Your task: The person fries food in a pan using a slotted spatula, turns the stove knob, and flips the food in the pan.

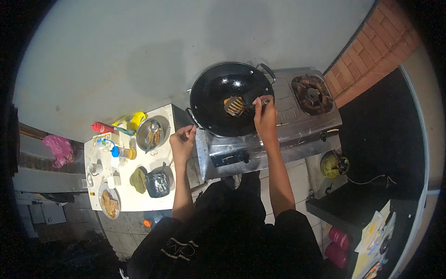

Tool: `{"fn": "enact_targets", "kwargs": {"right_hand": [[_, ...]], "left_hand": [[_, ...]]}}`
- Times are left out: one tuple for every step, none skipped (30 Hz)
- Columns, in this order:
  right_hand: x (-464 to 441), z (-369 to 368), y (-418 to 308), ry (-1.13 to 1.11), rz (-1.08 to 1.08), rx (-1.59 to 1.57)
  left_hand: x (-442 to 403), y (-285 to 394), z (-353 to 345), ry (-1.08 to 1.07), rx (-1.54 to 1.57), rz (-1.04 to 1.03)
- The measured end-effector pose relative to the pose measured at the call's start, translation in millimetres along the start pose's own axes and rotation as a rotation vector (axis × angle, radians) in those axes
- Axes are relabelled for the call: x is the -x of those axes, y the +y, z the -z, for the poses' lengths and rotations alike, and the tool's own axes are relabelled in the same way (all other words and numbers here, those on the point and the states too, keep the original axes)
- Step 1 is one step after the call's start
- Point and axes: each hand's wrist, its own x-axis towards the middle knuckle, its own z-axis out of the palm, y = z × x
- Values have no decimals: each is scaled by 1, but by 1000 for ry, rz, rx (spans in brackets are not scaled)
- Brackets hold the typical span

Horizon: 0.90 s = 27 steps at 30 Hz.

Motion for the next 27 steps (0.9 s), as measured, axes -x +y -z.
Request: {"fn": "enact_targets", "kwargs": {"right_hand": [[-1, 0, 0, 4, -1, -2], [-2, 1, 1, 3, -12, -13], [-1, 1, 2, 0, -26, -23], [0, 1, 3, -1, -28, -22], [0, 2, 4, -6, -48, -32], [1, 3, 5, -9, -66, -41], [0, 2, 7, -8, -67, -40], [1, 1, 10, 5, -37, -38], [2, 0, 10, 20, -7, -36], [3, 0, 9, 24, -8, -33], [4, 0, 8, 29, -13, -51], [3, 0, 6, 32, -18, -69], [4, 1, 10, 35, -14, -68], [5, 0, 18, 30, -1, -72], [4, -1, 17, 25, 14, -76], [4, -1, 16, 27, 16, -77], [5, -1, 15, 39, -26, -93], [5, -1, 11, 50, -69, -108], [5, 0, 9, 52, -68, -107], [5, 1, 8, 42, -88, -95], [5, 0, 7, 32, -107, -84], [6, 0, 7, 32, -107, -83], [7, -1, 8, 48, -78, -87], [7, -2, 6, 63, -48, -92], [6, -2, 4, 63, -47, -91], [6, -1, 2, 53, -94, -106], [7, 0, -2, 45, -143, -122]], "left_hand": [[-1, -4, -1, -2, -2, -3], [-2, -8, -3, -6, 30, 13], [-1, -8, -2, -11, 61, 32], [-1, -9, -1, -12, 60, 33], [-1, -9, 0, -6, 53, 13], [-1, -8, 0, 0, 48, -9], [-2, -8, 0, -1, 49, -9], [-2, -9, -1, 0, 61, -8], [-2, -9, -1, 2, 73, -8], [-2, -9, -1, -3, 75, -10], [-3, -8, 0, -3, 71, -8], [-4, -5, 0, -1, 67, -6], [-4, -2, 0, -1, 70, -10], [-4, 2, 0, 15, 49, -17], [-5, 4, 1, 32, 28, -26], [-6, 4, 0, 33, 29, -29], [-7, 2, -1, 34, 37, -36], [-8, 2, -2, 35, 45, -42], [-8, 2, -2, 34, 47, -43], [-9, 2, -2, 34, 58, -44], [-9, 2, -3, 35, 70, -46], [-10, 2, -2, 35, 70, -45], [-10, 3, -2, 22, 38, -21], [-10, 4, -2, 9, 6, 3], [-11, 4, -3, 9, 7, 3], [-12, 3, -4, 14, -6, 4], [-12, 2, -4, 18, -19, 4]]}}
